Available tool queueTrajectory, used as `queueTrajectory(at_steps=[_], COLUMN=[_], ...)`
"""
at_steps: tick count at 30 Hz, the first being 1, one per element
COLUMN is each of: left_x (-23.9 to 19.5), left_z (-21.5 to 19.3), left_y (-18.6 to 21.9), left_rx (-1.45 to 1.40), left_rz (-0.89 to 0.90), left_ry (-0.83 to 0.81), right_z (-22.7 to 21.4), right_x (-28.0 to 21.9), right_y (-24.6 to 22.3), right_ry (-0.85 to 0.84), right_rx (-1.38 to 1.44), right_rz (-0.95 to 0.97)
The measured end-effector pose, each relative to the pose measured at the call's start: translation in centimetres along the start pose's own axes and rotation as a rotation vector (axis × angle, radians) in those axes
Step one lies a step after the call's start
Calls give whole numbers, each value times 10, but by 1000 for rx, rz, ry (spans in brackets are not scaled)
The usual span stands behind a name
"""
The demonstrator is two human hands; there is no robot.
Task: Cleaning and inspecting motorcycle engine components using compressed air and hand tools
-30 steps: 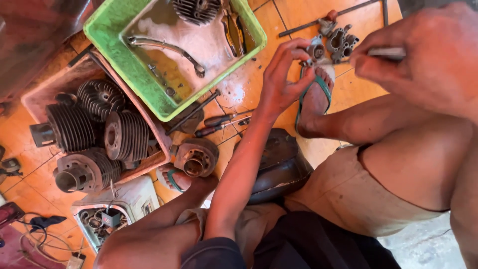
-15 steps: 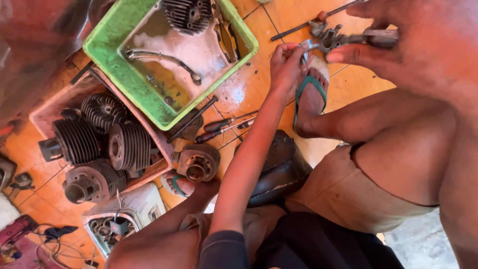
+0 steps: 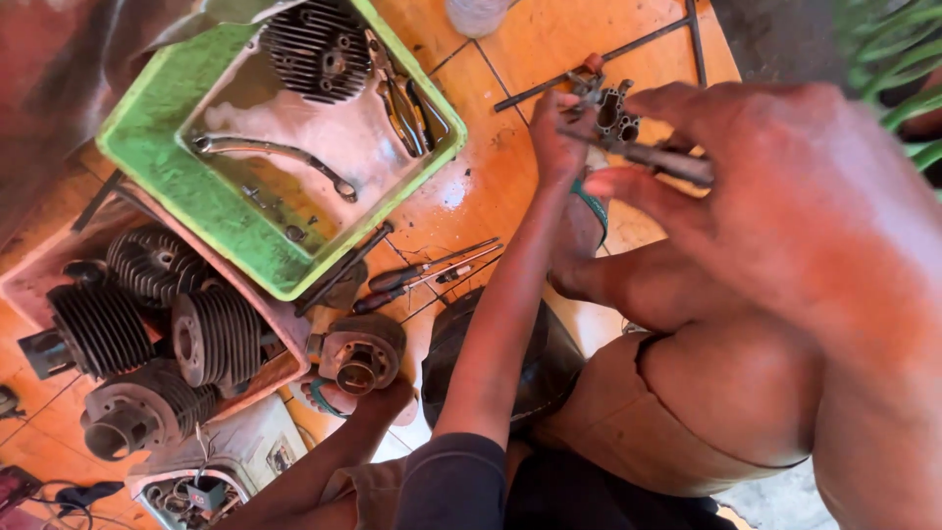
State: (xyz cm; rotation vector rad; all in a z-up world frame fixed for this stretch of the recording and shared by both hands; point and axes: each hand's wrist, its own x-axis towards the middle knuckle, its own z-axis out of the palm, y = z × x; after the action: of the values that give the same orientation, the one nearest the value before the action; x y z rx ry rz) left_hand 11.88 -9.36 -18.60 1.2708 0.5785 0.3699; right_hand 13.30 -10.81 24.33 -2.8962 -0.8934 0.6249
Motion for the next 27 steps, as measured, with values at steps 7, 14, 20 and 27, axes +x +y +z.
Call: queueTrajectory(at_steps=[7, 14, 20, 27], left_x=[-7, -13, -3, -35], left_z=[-26, -42, -99, -233], left_y=[-14, -67, -29, 139], left_rx=[466, 427, 419, 74], left_rz=[116, 29, -75, 58], left_ry=[-120, -154, -314, -140], right_z=[-1, 0, 16, 43], right_x=[10, 13, 29, 48], right_y=[-11, -27, -56, -123], right_ry=[4, -18, 36, 85], right_rx=[-40, 28, 25, -3], right_rz=[-88, -116, -356, -722])
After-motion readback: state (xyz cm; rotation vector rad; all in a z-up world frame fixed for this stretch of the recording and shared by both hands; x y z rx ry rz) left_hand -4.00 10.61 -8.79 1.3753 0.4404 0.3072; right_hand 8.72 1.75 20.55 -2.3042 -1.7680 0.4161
